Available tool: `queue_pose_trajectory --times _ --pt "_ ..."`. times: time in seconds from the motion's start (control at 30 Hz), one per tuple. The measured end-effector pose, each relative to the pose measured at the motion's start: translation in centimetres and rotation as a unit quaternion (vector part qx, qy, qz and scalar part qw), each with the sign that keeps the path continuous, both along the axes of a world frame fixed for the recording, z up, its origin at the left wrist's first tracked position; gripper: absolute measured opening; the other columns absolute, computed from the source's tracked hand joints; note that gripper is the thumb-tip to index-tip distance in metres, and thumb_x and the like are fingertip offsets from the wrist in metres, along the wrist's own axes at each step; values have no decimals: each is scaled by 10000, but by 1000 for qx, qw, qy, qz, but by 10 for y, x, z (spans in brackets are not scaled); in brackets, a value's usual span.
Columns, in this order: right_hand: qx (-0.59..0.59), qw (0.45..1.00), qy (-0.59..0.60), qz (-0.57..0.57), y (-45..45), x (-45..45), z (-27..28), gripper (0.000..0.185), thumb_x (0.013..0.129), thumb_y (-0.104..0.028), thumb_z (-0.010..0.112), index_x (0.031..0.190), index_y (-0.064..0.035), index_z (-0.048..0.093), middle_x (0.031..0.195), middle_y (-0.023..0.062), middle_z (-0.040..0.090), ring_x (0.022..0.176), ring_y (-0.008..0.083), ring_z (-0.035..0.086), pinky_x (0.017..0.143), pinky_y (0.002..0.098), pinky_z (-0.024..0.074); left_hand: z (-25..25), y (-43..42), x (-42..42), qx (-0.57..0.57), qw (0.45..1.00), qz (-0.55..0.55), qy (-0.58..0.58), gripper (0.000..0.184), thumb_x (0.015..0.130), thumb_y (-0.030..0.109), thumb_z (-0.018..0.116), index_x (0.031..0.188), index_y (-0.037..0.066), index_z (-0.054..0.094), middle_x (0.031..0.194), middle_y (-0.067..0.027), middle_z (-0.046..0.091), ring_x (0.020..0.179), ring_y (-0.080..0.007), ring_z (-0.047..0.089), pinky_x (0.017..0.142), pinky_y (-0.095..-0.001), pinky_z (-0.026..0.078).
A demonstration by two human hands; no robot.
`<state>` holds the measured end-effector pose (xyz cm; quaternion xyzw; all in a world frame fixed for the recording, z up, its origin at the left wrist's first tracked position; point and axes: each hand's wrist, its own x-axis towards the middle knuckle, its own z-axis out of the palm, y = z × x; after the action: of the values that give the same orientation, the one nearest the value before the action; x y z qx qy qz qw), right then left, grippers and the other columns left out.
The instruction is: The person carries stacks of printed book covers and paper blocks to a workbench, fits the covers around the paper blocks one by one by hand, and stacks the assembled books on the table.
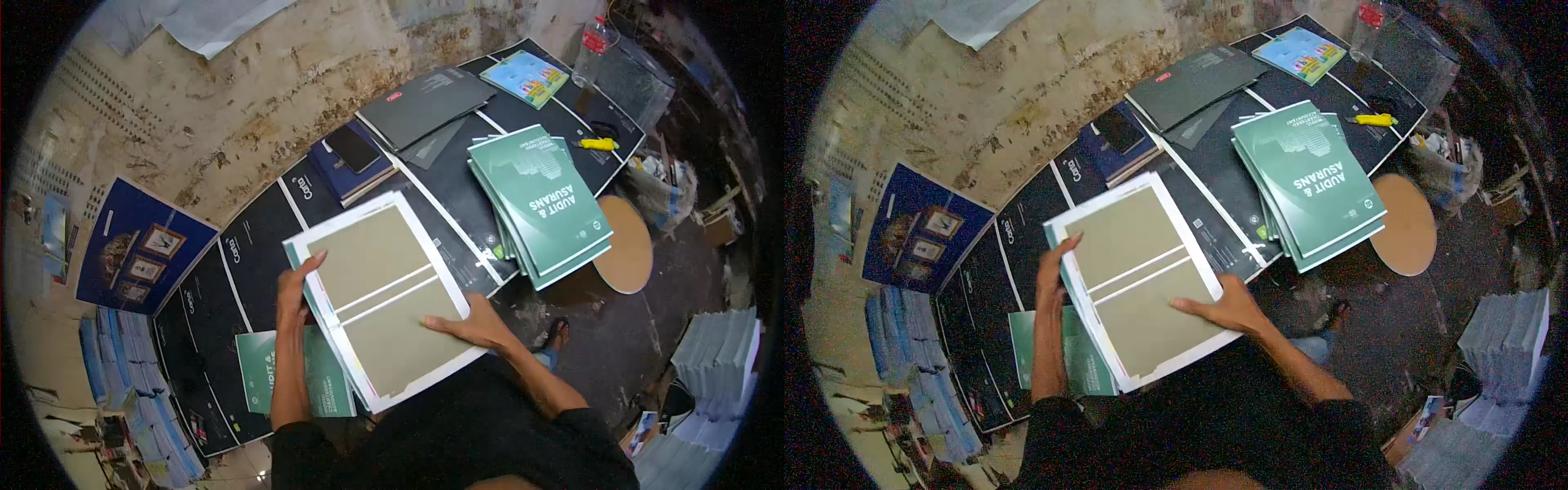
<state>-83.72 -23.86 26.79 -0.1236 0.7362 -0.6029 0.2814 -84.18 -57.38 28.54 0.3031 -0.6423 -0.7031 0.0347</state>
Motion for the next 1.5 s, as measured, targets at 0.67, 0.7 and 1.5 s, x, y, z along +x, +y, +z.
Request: queue_pose_trajectory --times 0.67,0.7,1.5 --pt "341 754 459 323 -8 6 14 1106 660 -405 800 1538 -72 215 1559 264 225 1460 402 209 1191 533 172 6 3 25 -441 894 79 -30 494 932 428 625 928 -60 708 888 -223 714 868 -305 707 825 -374 517" --pt "327 741 473 347 2 2 18 1055 678 -358 795 1530 -64 246 1528 275 304 1439 389 291 1175 521 247 9 14 31 -427 896 113 -31 505 956 421 592 919 -72 693 885 -222 712 881 -325 703 849 -366 510" --pt "-64 959 272 -46 -125 -229 19 270 885 -238 627 992 0 696 992 185 712 900 308 682 817 440 523 -48 111 66 -586 804 -91 -48 781 955 412 548 1518 -13 212 1555 -343 115 1359 -558 265 1106 -568 305"
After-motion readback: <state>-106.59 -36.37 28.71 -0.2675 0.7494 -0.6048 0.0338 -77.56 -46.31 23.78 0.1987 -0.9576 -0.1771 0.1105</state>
